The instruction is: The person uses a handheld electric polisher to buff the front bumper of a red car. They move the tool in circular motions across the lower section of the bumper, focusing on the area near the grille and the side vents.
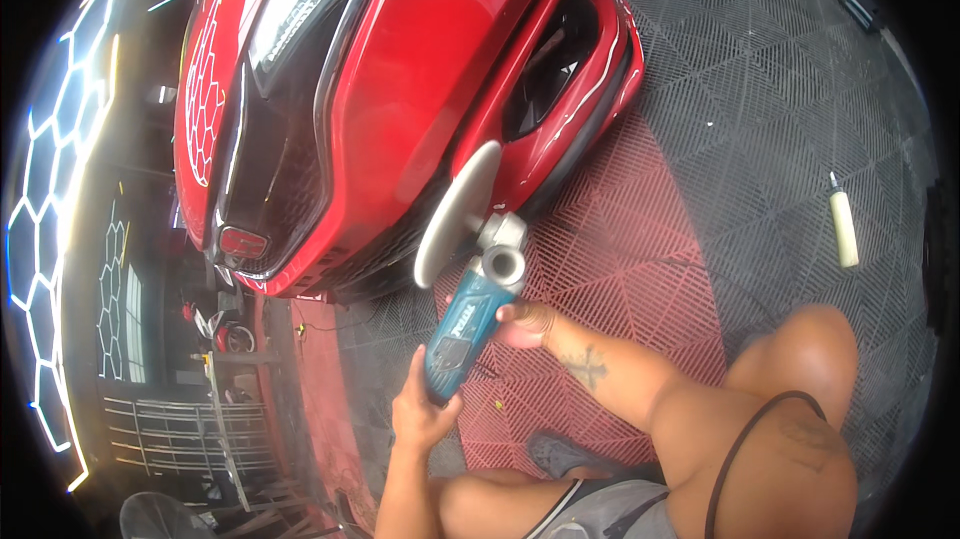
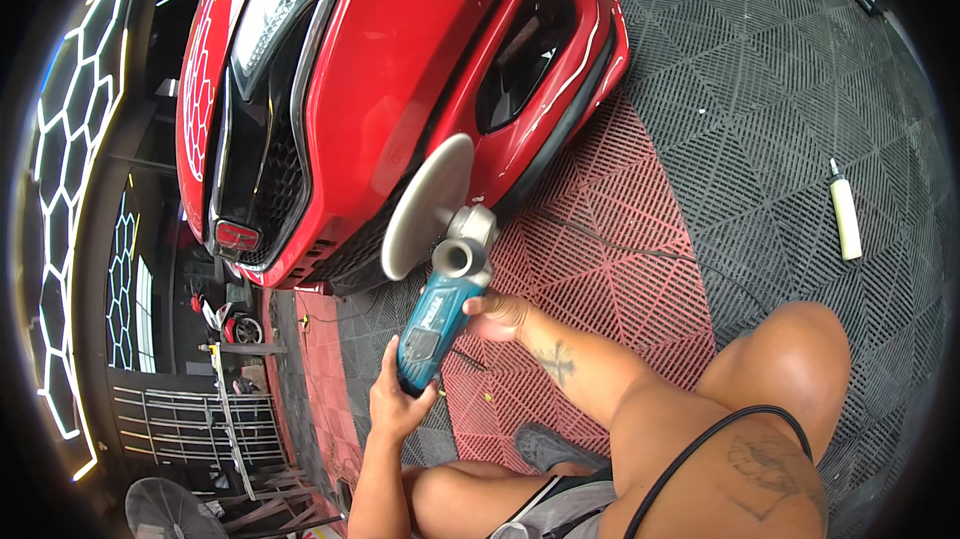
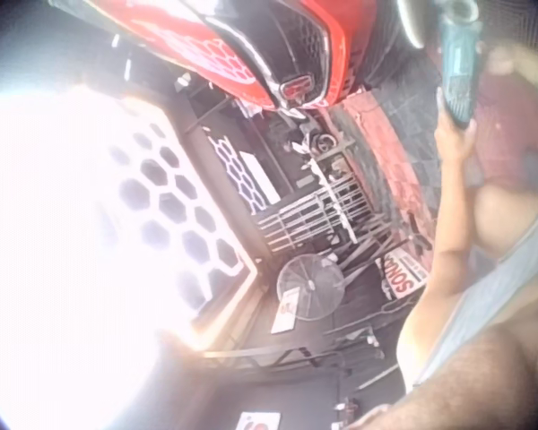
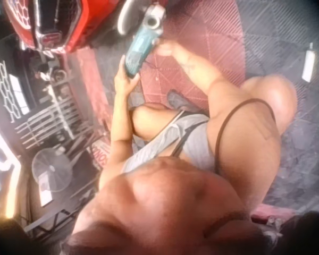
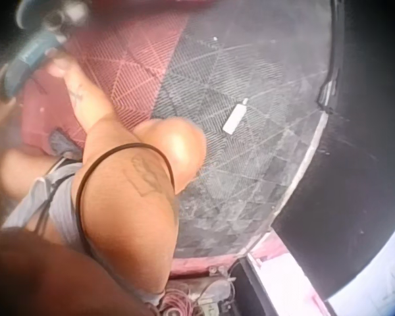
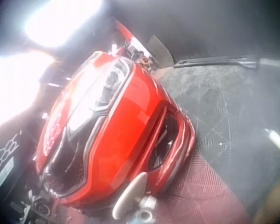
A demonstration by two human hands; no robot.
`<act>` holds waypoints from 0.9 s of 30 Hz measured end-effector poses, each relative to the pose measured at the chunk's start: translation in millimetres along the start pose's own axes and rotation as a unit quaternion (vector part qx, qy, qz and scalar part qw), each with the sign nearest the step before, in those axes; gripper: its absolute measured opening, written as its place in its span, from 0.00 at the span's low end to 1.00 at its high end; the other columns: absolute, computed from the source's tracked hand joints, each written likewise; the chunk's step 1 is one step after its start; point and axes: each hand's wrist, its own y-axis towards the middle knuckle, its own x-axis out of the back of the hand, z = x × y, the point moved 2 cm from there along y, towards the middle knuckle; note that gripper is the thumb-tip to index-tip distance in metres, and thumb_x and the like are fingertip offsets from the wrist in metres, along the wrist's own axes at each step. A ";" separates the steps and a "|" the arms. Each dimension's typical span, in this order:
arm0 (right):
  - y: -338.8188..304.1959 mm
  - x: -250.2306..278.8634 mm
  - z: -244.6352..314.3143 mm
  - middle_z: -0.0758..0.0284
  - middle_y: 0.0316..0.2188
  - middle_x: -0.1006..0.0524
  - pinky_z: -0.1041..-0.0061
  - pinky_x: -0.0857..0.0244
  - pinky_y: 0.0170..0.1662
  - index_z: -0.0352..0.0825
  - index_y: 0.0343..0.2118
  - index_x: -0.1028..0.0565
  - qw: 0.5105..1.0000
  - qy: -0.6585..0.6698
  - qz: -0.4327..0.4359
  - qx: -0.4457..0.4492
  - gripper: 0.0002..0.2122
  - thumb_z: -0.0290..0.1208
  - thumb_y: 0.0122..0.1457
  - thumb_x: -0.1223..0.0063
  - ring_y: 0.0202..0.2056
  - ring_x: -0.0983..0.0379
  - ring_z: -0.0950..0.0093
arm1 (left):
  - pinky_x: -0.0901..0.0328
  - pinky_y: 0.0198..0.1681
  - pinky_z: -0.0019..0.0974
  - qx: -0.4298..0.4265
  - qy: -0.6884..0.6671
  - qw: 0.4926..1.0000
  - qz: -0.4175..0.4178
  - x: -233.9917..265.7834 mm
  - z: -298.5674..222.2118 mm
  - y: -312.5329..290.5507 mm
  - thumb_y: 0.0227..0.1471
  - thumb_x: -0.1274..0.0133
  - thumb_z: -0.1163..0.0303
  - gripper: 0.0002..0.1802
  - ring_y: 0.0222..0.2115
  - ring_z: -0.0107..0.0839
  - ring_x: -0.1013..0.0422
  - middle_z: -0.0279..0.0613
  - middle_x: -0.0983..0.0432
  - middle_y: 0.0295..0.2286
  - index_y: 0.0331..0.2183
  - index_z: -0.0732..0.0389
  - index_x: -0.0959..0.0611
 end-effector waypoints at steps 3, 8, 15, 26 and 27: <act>1.3 13.6 -31.0 0.62 0.63 0.18 0.48 0.35 0.74 0.36 0.69 0.27 1.000 -0.001 -0.012 -0.022 0.42 0.44 0.54 0.14 0.67 0.24 0.61 | 0.18 0.45 0.49 0.010 -0.037 0.999 0.014 2.9 28.4 -9.3 0.46 0.26 0.67 0.57 0.40 0.55 0.11 0.61 0.11 0.44 0.74 0.62 0.32; 6.4 17.4 -48.5 0.62 0.61 0.17 0.50 0.35 0.73 0.35 0.67 0.26 0.999 -0.009 -0.028 -0.011 0.40 0.45 0.56 0.15 0.66 0.24 0.62 | 0.19 0.48 0.47 0.046 -0.081 0.995 0.030 0.1 46.7 -16.8 0.43 0.26 0.71 0.59 0.43 0.53 0.11 0.61 0.11 0.44 0.75 0.63 0.33; 1.1 17.1 6.7 0.62 0.64 0.19 0.49 0.38 0.77 0.35 0.71 0.29 1.000 -0.022 0.006 0.006 0.45 0.44 0.53 0.14 0.69 0.26 0.61 | 0.18 0.46 0.52 -0.004 -0.040 0.999 -0.004 -19.4 14.1 6.5 0.46 0.26 0.66 0.60 0.43 0.59 0.12 0.64 0.12 0.47 0.76 0.61 0.35; -10.4 -5.5 96.0 0.58 0.66 0.20 0.44 0.38 0.78 0.34 0.72 0.29 0.994 -0.080 -0.036 0.062 0.51 0.52 0.48 0.12 0.70 0.25 0.55 | 0.19 0.45 0.55 0.013 -0.011 1.000 0.001 -38.1 -62.8 57.1 0.51 0.23 0.58 0.61 0.44 0.62 0.13 0.65 0.13 0.48 0.77 0.60 0.39; -9.7 -4.1 92.4 0.57 0.66 0.20 0.44 0.38 0.78 0.34 0.72 0.29 0.995 -0.081 -0.034 0.053 0.51 0.52 0.48 0.12 0.70 0.25 0.55 | 0.18 0.45 0.56 0.009 -0.014 1.000 -0.004 -36.5 -61.1 54.5 0.51 0.24 0.59 0.62 0.43 0.64 0.13 0.67 0.13 0.48 0.77 0.60 0.39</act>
